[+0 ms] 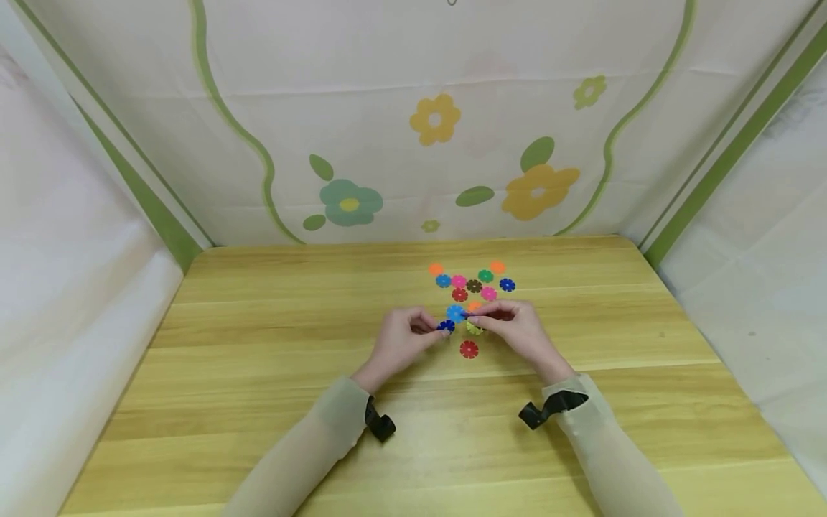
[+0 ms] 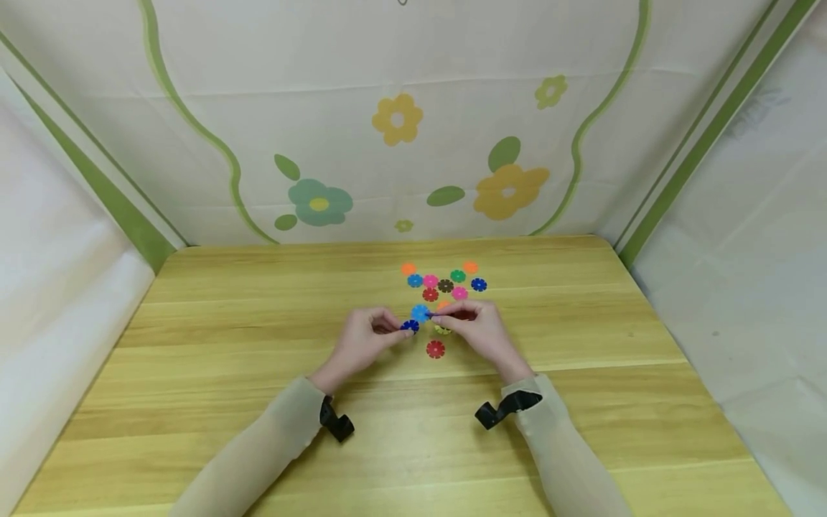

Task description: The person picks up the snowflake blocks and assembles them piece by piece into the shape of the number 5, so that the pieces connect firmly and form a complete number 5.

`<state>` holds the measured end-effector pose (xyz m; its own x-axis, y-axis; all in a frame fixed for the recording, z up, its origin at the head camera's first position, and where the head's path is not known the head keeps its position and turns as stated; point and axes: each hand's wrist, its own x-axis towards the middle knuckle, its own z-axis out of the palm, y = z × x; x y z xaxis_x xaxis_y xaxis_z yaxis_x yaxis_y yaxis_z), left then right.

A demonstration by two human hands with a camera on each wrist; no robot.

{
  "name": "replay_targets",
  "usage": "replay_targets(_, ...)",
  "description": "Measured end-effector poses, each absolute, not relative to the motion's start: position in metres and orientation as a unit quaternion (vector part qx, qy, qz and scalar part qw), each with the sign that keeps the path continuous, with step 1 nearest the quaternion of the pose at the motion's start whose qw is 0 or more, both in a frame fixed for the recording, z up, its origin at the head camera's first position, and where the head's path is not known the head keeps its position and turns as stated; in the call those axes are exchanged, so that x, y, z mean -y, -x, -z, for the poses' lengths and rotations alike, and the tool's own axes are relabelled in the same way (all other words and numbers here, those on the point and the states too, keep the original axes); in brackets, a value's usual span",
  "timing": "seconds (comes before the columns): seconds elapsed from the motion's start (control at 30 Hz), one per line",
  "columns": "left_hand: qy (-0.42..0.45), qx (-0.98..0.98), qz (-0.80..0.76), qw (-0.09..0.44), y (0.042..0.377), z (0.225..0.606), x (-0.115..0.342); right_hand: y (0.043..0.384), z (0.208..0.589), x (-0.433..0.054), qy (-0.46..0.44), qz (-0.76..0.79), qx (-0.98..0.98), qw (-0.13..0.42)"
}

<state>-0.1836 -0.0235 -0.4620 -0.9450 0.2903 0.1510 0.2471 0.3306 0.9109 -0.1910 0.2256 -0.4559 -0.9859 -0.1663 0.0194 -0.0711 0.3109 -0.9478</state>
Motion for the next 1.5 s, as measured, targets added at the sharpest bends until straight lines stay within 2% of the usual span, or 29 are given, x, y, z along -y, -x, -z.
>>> replay_targets(0.2, -0.169, -0.813, -0.557, 0.001, 0.183, 0.462, 0.021, 0.19, 0.456, -0.223, 0.08, 0.583, -0.807, 0.044)
replay_targets(0.53, -0.157, -0.814, -0.559, 0.002, 0.183, 0.462, 0.02, 0.189, 0.456, -0.217, 0.085, 0.613, -0.783, 0.061)
replay_targets(0.83, -0.165, -0.817, -0.552, -0.003, 0.184, 0.463, 0.02, 0.188, 0.457, -0.214, 0.03, 0.612, -0.787, 0.07)
replay_targets(1.3, -0.173, -0.82, -0.546, 0.002, 0.186, 0.465, 0.02, 0.19, 0.457, -0.215, 0.028, 0.617, -0.776, 0.127)
replay_targets(1.5, -0.175, -0.823, -0.541, 0.002, 0.187, 0.465, 0.019, 0.19, 0.46, -0.214, 0.023, 0.618, -0.775, 0.125)
